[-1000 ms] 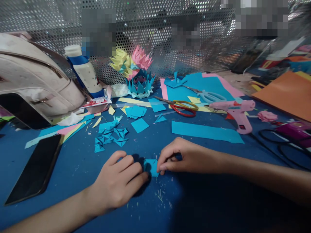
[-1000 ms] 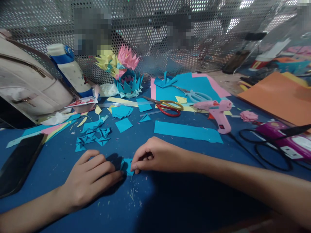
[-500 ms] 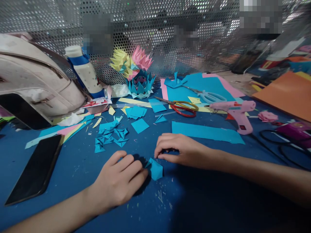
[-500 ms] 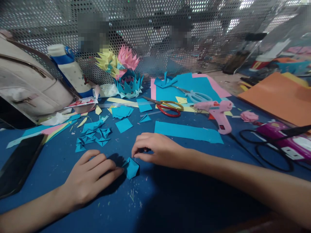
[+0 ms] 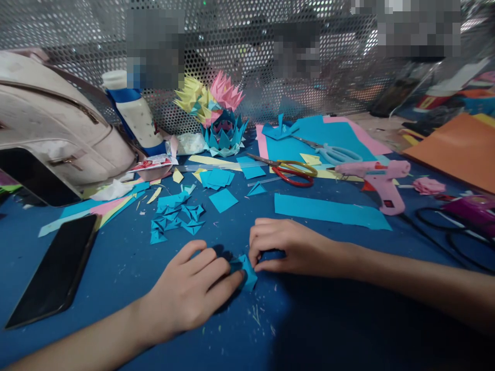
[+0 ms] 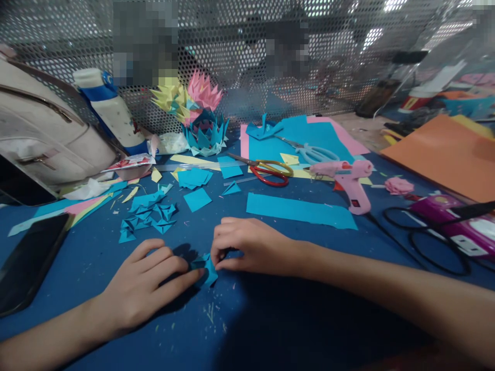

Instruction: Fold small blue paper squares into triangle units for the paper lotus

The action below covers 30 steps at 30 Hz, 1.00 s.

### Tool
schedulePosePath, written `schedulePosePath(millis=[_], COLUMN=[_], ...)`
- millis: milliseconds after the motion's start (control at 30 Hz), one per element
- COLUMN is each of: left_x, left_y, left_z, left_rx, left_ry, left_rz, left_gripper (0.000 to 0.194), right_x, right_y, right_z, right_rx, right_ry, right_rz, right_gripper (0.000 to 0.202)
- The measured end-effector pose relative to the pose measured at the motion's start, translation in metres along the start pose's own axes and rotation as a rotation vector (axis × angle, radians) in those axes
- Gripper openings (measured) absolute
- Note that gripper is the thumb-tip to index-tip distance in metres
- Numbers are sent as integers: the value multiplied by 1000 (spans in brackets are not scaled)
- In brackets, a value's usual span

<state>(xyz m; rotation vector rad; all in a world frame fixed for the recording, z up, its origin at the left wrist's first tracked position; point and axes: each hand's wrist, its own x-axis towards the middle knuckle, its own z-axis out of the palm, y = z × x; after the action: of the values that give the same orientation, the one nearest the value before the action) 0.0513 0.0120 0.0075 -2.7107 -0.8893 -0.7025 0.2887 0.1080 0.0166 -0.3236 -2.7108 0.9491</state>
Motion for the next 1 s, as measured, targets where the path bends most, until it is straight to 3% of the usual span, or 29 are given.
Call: schedulePosePath(millis=[467, 633, 767, 1000], left_x=[2, 4, 9, 17], left_y=[-4, -2, 1, 6], left_z=[2, 6, 6, 1], left_rx=[-61, -85, -103, -135], left_ry=[-40, -123, -257, -296], left_rz=[-15, -191, -351, -424], left_gripper=[37, 20, 36, 15], right_x=[1, 4, 6, 5], right_y=[1, 5, 7, 7], right_z=[4, 8, 10, 10], right_rx=[-57, -6, 20, -12], right_ry=[-13, 20, 26, 44], right_rz=[-92, -94, -83, -126], right_gripper=[13, 15, 14, 11])
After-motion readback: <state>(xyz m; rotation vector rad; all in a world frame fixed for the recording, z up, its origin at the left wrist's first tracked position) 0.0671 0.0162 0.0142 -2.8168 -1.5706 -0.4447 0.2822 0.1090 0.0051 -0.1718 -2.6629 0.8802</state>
